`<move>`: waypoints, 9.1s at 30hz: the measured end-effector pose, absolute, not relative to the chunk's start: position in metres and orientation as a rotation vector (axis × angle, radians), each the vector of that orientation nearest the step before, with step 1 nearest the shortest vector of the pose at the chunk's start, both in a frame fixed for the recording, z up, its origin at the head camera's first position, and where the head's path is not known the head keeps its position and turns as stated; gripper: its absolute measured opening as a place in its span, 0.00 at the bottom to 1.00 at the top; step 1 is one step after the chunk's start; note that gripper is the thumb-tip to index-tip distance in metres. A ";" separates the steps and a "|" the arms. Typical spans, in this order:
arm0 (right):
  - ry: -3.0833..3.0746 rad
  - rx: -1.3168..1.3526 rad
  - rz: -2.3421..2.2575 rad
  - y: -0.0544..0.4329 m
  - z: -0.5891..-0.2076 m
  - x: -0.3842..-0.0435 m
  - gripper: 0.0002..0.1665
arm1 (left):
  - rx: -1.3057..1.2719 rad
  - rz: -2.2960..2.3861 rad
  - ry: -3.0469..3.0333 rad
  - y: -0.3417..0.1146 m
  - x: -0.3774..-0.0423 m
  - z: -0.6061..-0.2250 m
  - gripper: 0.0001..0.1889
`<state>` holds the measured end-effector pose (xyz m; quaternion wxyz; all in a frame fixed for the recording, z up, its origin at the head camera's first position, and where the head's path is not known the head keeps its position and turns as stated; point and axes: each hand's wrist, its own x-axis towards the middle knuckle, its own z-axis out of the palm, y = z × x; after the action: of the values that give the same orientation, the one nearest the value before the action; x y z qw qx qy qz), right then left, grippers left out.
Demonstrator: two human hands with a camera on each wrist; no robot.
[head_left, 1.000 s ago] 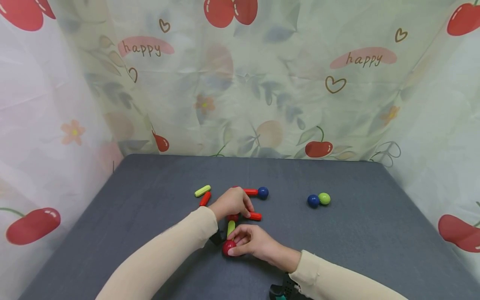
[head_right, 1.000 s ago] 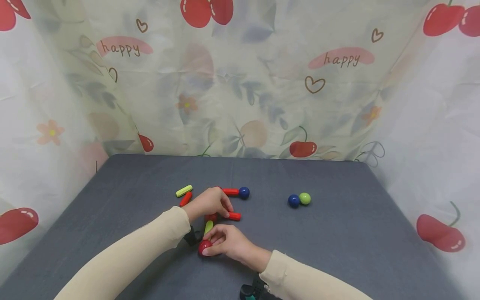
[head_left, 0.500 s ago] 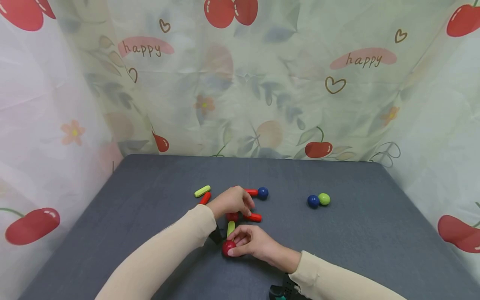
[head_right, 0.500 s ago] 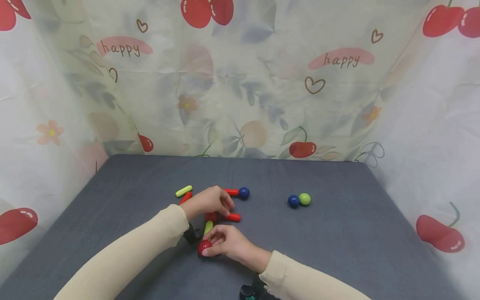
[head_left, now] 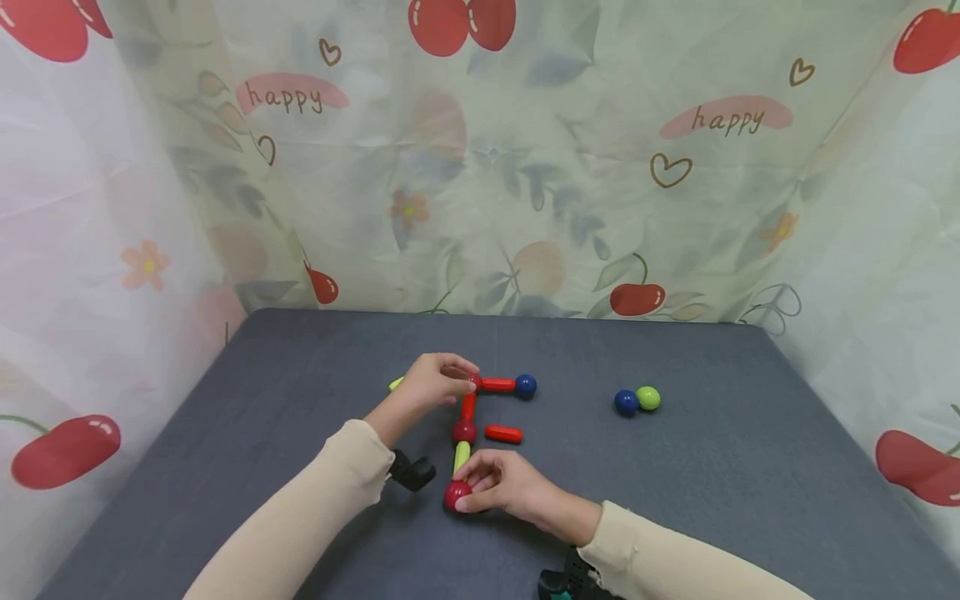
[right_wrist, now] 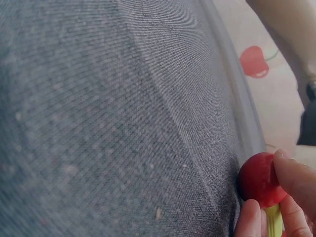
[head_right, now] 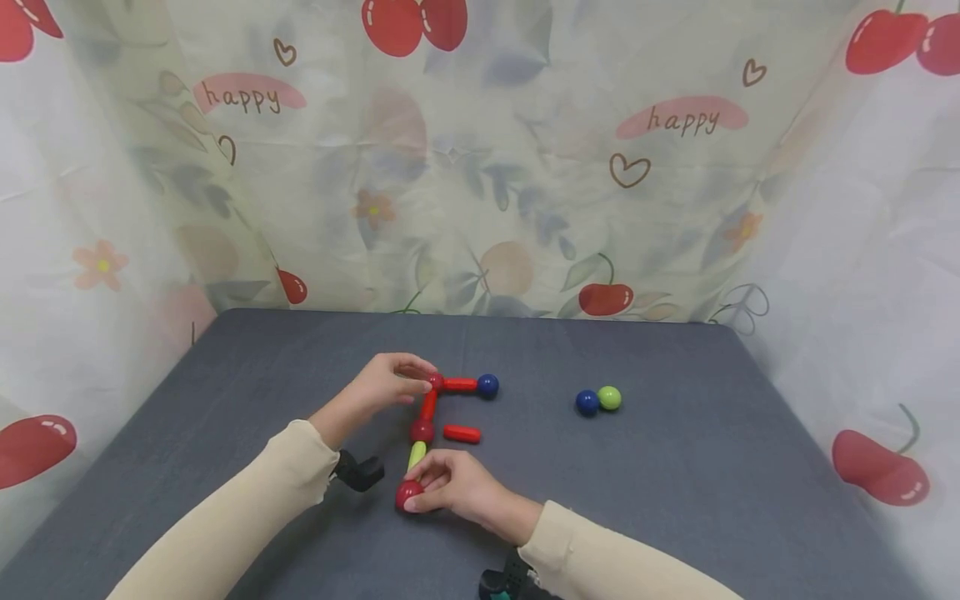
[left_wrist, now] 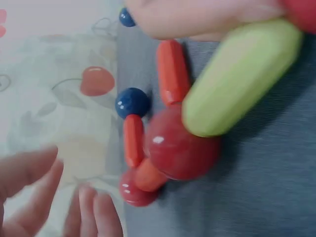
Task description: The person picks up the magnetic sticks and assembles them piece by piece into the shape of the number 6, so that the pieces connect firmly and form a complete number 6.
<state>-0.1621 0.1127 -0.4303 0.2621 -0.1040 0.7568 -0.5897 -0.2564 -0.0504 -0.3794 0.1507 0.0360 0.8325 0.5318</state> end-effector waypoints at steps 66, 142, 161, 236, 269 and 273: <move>2.684 -0.376 -1.191 0.162 -0.427 -0.222 0.30 | -0.002 1.501 2.257 -0.066 -0.245 -0.420 0.15; 2.517 -0.363 -1.223 0.168 -0.427 -0.226 0.12 | -0.024 1.485 2.253 -0.065 -0.244 -0.417 0.16; 2.534 -0.384 -1.211 0.169 -0.429 -0.227 0.12 | -0.026 1.494 2.247 -0.065 -0.245 -0.416 0.15; 2.501 -0.360 -1.254 0.171 -0.431 -0.230 0.12 | -0.180 1.442 2.484 -0.143 -0.290 -0.403 0.18; 2.483 -0.375 -1.270 0.171 -0.432 -0.231 0.12 | 0.639 0.928 2.436 -0.048 -0.193 -0.407 0.05; 2.484 -0.368 -1.270 0.171 -0.432 -0.231 0.12 | 0.630 0.890 2.466 -0.044 -0.191 -0.405 0.05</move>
<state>-0.2305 0.1714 -0.4322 0.1632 -0.1291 0.8709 -0.4452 -0.1907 -0.0441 -0.4051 0.2205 0.2280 0.8920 0.3220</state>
